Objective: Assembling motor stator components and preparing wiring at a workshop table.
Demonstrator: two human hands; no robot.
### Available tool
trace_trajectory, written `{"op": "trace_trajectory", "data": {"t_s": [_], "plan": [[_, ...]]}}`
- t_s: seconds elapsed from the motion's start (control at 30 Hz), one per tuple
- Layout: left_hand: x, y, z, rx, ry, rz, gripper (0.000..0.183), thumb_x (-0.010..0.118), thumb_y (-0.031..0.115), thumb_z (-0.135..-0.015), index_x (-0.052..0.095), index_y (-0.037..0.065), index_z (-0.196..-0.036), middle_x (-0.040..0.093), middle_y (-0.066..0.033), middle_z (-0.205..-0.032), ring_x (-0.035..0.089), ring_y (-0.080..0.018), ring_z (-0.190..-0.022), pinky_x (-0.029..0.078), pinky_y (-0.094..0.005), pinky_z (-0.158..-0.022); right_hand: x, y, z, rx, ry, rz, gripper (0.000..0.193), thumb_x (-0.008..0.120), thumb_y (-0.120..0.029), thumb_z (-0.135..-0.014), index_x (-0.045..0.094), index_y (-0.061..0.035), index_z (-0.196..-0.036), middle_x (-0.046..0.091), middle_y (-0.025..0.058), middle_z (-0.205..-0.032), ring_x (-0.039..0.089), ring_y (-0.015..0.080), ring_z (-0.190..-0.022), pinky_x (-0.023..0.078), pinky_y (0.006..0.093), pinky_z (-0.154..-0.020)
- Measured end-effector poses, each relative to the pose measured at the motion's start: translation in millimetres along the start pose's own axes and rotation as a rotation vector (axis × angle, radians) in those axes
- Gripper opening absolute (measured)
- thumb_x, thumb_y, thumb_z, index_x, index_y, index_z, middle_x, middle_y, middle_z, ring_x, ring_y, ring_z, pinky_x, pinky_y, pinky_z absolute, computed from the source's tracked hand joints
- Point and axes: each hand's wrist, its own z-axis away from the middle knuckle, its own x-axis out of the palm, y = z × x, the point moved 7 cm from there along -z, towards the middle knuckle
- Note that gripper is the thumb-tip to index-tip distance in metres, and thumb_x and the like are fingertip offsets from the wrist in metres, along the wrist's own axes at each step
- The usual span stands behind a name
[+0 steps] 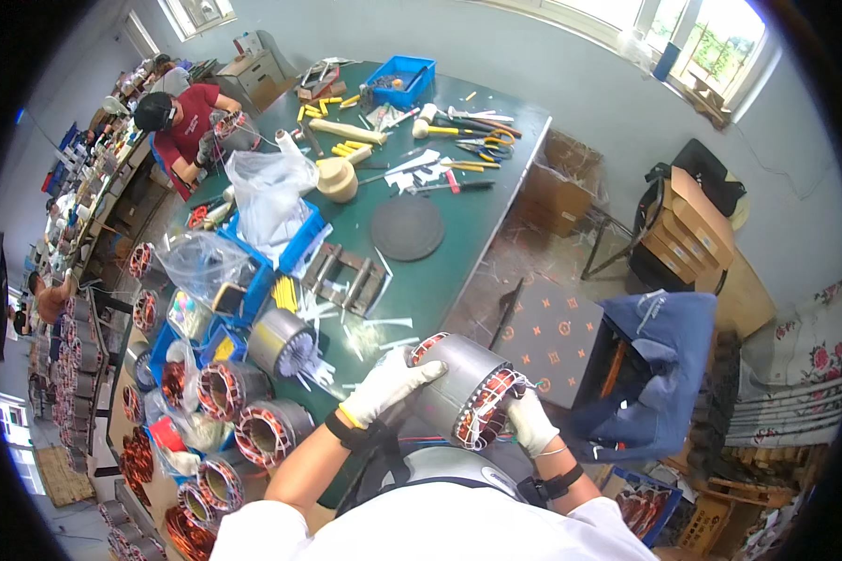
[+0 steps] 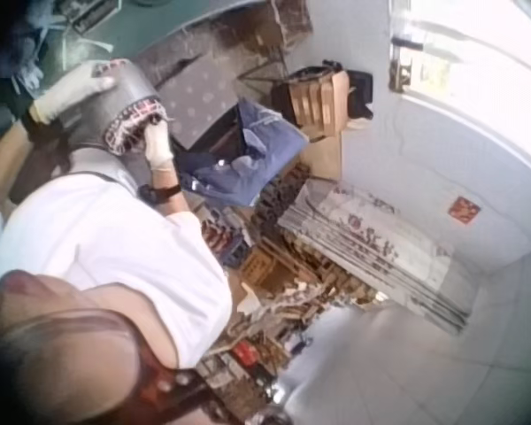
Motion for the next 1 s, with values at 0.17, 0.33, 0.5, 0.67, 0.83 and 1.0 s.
{"op": "trace_trajectory", "data": {"t_s": [0.17,0.33,0.5,0.67,0.83,1.0], "plan": [[-68.8,-4.0,-72.1,0.050,0.217,0.096,0.095,0.071,0.073,-0.073,0.060,-0.011,-0.117,0.068,-0.0252,-0.107,0.068,-0.0316,-0.104,0.051,-0.0397,-0.091,39.0,-86.5,-93.6,-0.016,-0.128,0.321,0.026,0.053,-0.004,-0.093,0.063,-0.0026,-0.117,0.068,0.0059,-0.105,0.067,0.0165,-0.091,0.057,0.0324,-0.077],[-123.7,24.8,-132.5,0.150,0.250,0.236,0.090,0.063,0.070,-0.084,0.056,-0.009,-0.126,0.066,-0.0177,-0.114,0.063,-0.0227,-0.104,0.047,-0.0346,-0.094,80.2,-145.4,-193.1,0.099,-0.200,0.433,0.024,0.056,-0.006,-0.094,0.065,-0.0019,-0.116,0.069,0.0036,-0.105,0.064,0.0129,-0.094,0.055,0.0309,-0.083],[-175.9,-8.5,-224.7,0.090,0.374,0.180,0.090,0.052,0.070,-0.091,0.049,-0.009,-0.135,0.061,-0.0195,-0.126,0.055,-0.0239,-0.119,0.040,-0.0355,-0.105,94.6,-173.2,-306.7,0.178,-0.236,0.511,0.025,0.058,-0.013,-0.096,0.065,-0.0026,-0.117,0.069,0.0051,-0.104,0.067,0.0154,-0.089,0.059,0.0313,-0.072],[-207.9,13.2,-289.1,0.057,0.361,0.363,0.093,0.056,0.073,-0.087,0.054,-0.011,-0.128,0.064,-0.0197,-0.118,0.058,-0.0237,-0.111,0.043,-0.0350,-0.100,110.1,-228.2,-361.8,0.168,-0.249,0.948,0.031,0.059,-0.026,-0.098,0.065,-0.0002,-0.114,0.070,0.0072,-0.088,0.063,0.0139,-0.069,0.052,0.0302,-0.057],[-226.4,18.2,-334.6,0.018,0.310,0.320,0.095,0.053,0.074,-0.088,0.052,-0.011,-0.131,0.062,-0.0225,-0.124,0.057,-0.0248,-0.117,0.040,-0.0350,-0.104,98.5,-224.2,-389.7,0.184,-0.228,0.833,0.033,0.057,-0.028,-0.100,0.063,0.0009,-0.115,0.066,0.0063,-0.082,0.061,0.0127,-0.066,0.052,0.0314,-0.059],[-241.1,9.4,-346.7,-0.049,0.362,0.256,0.092,0.050,0.073,-0.090,0.053,-0.009,-0.132,0.061,-0.0243,-0.128,0.056,-0.0303,-0.122,0.039,-0.0367,-0.106,112.5,-227.0,-390.4,0.306,-0.274,0.883,0.037,0.061,-0.031,-0.094,0.065,0.0045,-0.103,0.065,0.0074,-0.080,0.061,0.0139,-0.067,0.052,0.0318,-0.060]]}}
